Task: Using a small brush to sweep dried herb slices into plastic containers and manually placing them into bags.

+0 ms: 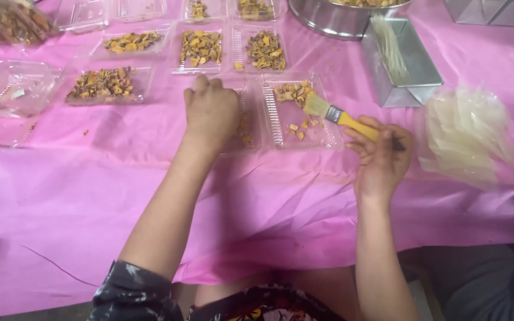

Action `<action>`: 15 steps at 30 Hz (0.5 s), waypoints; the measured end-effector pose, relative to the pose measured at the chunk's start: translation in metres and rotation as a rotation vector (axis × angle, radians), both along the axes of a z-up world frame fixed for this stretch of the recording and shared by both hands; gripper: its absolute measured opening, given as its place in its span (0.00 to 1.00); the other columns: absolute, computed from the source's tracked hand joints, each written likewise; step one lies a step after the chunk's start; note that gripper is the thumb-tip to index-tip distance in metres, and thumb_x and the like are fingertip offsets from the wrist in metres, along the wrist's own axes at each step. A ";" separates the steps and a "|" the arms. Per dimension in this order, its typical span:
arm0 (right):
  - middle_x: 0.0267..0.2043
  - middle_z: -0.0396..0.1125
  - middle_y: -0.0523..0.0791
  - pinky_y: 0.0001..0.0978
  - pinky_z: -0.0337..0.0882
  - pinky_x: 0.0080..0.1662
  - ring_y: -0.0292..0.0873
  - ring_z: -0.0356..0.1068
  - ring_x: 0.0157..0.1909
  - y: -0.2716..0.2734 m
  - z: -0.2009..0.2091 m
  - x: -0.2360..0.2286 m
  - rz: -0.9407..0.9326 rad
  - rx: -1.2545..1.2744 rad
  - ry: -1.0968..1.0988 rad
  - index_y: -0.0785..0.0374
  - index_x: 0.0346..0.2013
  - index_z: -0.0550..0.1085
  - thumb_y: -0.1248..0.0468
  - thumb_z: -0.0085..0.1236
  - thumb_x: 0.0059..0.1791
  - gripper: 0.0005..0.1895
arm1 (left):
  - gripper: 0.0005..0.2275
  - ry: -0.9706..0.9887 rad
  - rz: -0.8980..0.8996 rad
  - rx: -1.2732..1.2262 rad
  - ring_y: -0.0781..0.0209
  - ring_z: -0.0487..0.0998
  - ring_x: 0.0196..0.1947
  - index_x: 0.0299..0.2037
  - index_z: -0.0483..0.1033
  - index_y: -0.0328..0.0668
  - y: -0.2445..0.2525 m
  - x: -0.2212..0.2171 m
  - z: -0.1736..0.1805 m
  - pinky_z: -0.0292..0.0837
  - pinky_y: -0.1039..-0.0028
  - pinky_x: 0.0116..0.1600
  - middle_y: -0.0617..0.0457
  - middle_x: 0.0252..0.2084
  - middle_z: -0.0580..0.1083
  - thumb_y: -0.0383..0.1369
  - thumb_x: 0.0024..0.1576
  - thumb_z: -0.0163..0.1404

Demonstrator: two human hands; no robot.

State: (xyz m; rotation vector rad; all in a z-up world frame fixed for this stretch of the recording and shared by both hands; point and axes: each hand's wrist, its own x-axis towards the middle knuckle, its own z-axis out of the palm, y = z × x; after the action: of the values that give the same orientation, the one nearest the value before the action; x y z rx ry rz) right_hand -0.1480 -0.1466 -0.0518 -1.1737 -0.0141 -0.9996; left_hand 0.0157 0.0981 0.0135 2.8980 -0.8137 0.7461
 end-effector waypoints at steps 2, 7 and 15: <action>0.54 0.71 0.57 0.28 0.84 0.37 0.55 0.80 0.44 -0.011 -0.002 0.011 0.046 0.144 -0.041 0.52 0.45 0.63 0.58 0.41 0.61 0.04 | 0.09 -0.008 0.032 0.048 0.41 0.72 0.48 0.37 0.85 0.45 -0.017 -0.015 0.014 0.67 0.52 0.49 0.45 0.41 0.76 0.33 0.53 0.51; 0.55 0.71 0.59 0.32 0.85 0.40 0.58 0.80 0.46 -0.025 -0.011 0.008 0.108 0.224 -0.068 0.50 0.45 0.66 0.57 0.44 0.60 0.04 | 0.14 0.316 -0.302 0.059 0.43 0.68 0.56 0.47 0.84 0.60 -0.080 -0.028 -0.006 0.62 0.49 0.57 0.47 0.50 0.74 0.44 0.52 0.56; 0.54 0.71 0.60 0.32 0.85 0.40 0.58 0.79 0.45 -0.022 -0.014 0.009 0.076 0.154 -0.061 0.50 0.47 0.64 0.57 0.44 0.61 0.03 | 0.10 0.307 -0.378 0.062 0.39 0.83 0.43 0.41 0.85 0.42 -0.114 0.000 -0.052 0.77 0.45 0.47 0.41 0.37 0.81 0.32 0.54 0.51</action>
State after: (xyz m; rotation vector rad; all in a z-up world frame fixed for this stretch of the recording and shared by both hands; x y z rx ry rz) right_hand -0.1385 -0.1689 -0.0662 -0.9946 -0.0295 -0.9523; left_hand 0.0159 -0.0158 -0.0388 2.6813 -1.3004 0.2382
